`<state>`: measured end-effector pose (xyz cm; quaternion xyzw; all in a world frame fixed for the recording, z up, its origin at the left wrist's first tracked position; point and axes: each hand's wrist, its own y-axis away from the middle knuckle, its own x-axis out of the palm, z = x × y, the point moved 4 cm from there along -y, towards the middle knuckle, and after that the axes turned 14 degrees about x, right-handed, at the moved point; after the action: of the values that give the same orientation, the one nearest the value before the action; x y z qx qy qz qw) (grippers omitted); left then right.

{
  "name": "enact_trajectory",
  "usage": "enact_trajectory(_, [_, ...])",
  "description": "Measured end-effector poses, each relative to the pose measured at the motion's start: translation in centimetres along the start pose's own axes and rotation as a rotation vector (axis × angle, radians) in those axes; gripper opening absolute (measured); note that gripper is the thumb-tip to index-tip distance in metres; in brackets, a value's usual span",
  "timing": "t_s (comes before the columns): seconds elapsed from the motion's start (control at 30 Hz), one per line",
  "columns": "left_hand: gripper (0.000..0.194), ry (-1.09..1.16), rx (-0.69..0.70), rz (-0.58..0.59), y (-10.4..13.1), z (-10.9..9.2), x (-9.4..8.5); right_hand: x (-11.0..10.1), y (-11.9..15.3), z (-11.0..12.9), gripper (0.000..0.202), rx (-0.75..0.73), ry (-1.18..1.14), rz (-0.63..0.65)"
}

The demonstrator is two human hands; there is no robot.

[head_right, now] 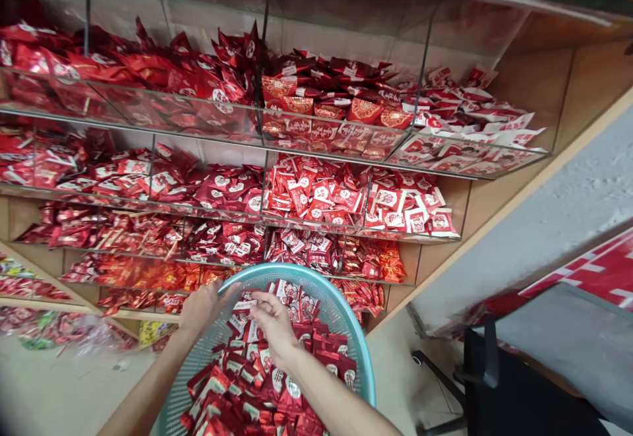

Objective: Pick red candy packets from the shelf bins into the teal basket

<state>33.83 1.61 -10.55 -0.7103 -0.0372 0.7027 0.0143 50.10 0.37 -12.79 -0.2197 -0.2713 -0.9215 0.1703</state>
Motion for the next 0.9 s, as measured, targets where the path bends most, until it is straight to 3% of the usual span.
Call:
enact_trajectory(0.17, [0.058,0.008,-0.010,-0.018,0.0,0.2,0.1,0.3,-1.8,-3.3,0.016,-0.055,0.035,-0.195])
enact_trajectory(0.33, [0.058,0.038,-0.006,-0.021,-0.2,0.3,0.4,0.0,-3.3,-4.9,0.019,-0.088,0.046,-0.279])
enact_trajectory(0.43, [0.058,0.005,-0.003,-0.031,-0.2,0.3,0.3,0.0,-3.9,-5.6,0.021,-0.047,0.013,-0.290])
enact_trajectory(0.67, [0.061,-0.028,0.019,-0.020,-0.5,0.3,0.4,0.9,-3.5,-6.7,0.032,0.206,-0.118,-0.259])
enact_trajectory(0.9, [0.063,-0.007,0.010,-0.009,-0.5,0.4,0.5,1.2,-3.1,-5.8,0.038,0.207,-0.156,-0.204])
